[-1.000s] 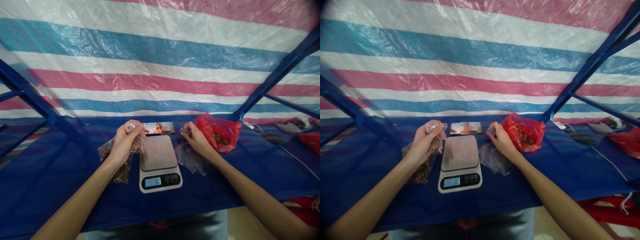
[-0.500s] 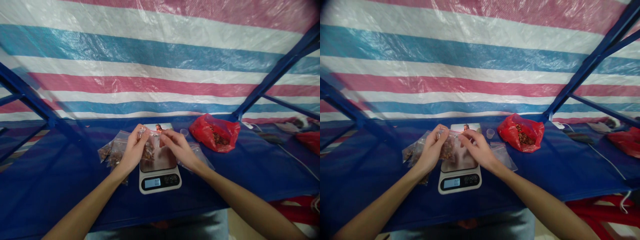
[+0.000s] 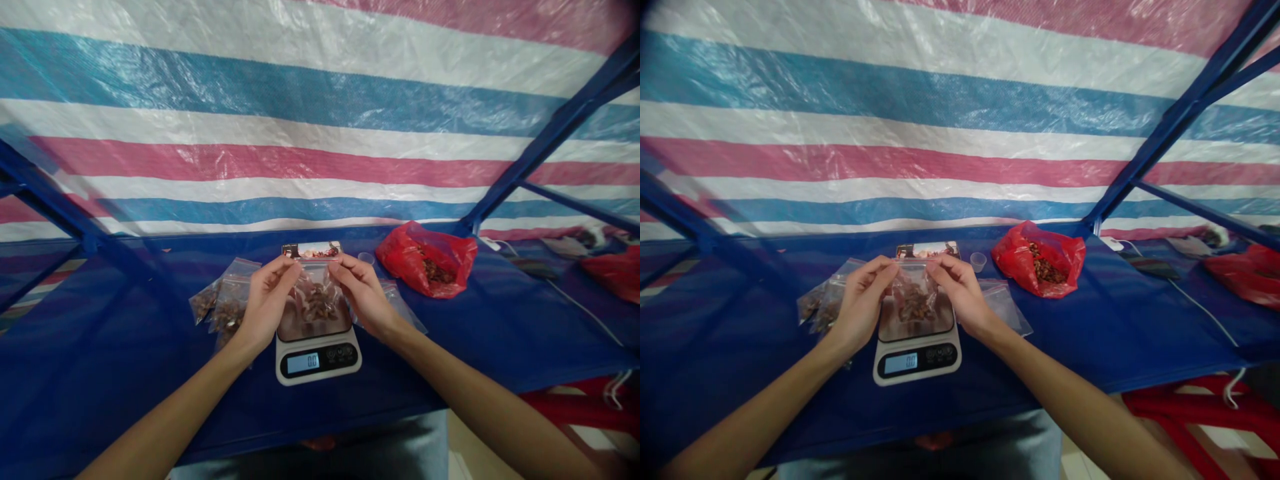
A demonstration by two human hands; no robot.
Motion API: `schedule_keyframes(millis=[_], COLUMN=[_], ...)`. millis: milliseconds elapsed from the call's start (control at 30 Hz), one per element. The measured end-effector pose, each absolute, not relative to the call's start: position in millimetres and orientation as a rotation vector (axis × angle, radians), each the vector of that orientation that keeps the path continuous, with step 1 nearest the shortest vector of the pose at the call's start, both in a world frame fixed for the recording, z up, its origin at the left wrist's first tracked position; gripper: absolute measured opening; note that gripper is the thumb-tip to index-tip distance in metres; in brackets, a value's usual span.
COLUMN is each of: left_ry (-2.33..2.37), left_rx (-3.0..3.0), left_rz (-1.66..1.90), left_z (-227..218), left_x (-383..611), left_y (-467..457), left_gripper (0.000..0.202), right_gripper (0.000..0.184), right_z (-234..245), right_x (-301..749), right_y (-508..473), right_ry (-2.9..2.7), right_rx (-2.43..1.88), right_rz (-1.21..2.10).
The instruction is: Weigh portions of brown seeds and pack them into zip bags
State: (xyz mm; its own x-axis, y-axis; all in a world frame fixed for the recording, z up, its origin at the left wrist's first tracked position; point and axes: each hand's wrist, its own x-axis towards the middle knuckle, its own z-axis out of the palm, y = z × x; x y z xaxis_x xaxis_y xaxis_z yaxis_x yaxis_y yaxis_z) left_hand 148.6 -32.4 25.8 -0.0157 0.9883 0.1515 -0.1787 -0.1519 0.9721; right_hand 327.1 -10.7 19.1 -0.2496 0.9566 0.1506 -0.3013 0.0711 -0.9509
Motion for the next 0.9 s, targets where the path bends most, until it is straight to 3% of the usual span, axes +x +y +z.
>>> schedule_keyframes(millis=[367,633,900], left_ry=[1.041,1.037,1.079], left_rx=[1.241,1.275,1.449], left_rz=[1.426,1.357,1.293], left_z=[28.3,27.0,27.7], left_x=[150.9,159.8,156.6], left_y=[-33.7,-38.5,-40.2], left_gripper=[0.031,0.029,0.029], right_gripper=[0.035,0.033,0.039], right_z=[20.5,21.6,20.3], right_x=[319.8,314.9,318.1], right_y=[-15.0,-18.6,-17.0], right_ry=[-1.324,-1.314,-1.438], right_rx=[-0.8,-0.718,-0.726], right_rz=[1.291,1.475,1.439])
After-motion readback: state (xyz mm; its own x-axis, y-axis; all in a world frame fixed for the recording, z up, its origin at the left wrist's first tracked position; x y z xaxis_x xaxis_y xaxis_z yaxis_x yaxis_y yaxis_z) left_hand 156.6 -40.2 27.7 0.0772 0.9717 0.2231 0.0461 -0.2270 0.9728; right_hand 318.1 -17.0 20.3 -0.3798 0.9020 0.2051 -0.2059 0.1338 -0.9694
